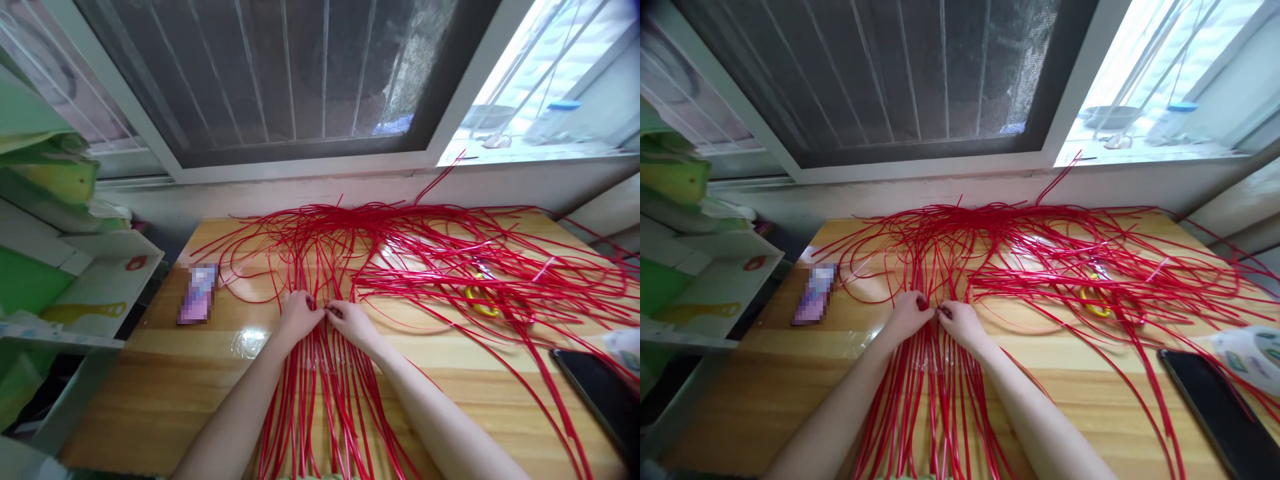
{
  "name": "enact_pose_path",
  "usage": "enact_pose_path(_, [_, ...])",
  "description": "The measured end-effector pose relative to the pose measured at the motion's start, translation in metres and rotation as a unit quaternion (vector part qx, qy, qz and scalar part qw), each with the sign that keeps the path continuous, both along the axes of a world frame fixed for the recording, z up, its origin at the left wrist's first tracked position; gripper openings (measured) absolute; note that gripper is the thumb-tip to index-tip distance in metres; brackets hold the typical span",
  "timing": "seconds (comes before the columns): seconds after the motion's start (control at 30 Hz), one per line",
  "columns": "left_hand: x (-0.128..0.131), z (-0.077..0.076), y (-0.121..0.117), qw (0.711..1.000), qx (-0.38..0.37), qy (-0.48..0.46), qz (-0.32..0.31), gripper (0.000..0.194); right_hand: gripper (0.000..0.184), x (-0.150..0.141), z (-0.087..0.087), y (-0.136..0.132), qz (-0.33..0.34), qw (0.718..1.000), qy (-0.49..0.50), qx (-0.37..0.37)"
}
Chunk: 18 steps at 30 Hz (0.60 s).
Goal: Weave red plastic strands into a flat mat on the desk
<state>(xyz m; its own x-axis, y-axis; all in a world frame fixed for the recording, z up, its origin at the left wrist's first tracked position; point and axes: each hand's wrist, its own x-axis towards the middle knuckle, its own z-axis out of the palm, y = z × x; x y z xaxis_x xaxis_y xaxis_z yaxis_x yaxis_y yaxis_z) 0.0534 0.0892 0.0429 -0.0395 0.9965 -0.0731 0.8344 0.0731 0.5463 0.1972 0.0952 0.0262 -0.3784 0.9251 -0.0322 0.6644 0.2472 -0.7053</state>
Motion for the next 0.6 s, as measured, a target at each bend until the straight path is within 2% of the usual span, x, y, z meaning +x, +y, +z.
enact_pose_path(0.07, [-0.005,0.003,-0.008,0.995,0.024,-0.085,-0.04,0.018,0.018,-0.001,0.0,0.0,-0.007,1.0,-0.009,-0.007])
enact_pose_path(0.13, [-0.01,0.005,-0.018,0.981,0.06,-0.14,-0.117,0.027,0.016,-0.003,-0.001,0.0,-0.015,1.0,-0.026,-0.009])
enact_pose_path(0.2, [-0.012,0.009,-0.027,0.966,0.099,-0.151,-0.184,0.035,0.017,-0.004,-0.001,-0.001,-0.016,0.999,-0.048,0.0])
enact_pose_path(0.27, [-0.013,0.014,-0.032,0.957,0.139,-0.134,-0.215,0.041,0.018,-0.006,-0.001,-0.003,-0.01,0.998,-0.067,0.013])
enact_pose_path(0.4, [-0.012,0.019,-0.033,0.954,0.189,-0.087,-0.216,0.041,0.018,-0.007,-0.001,-0.006,0.016,0.995,-0.095,0.032])
enact_pose_path(0.5, [-0.011,0.015,-0.031,0.962,0.203,-0.052,-0.174,0.036,0.014,-0.006,0.0,-0.007,0.043,0.991,-0.118,0.046])
enact_pose_path(0.6, [-0.014,0.008,-0.03,0.973,0.184,-0.008,-0.142,0.032,0.01,-0.001,0.003,-0.007,0.097,0.988,-0.103,0.061])
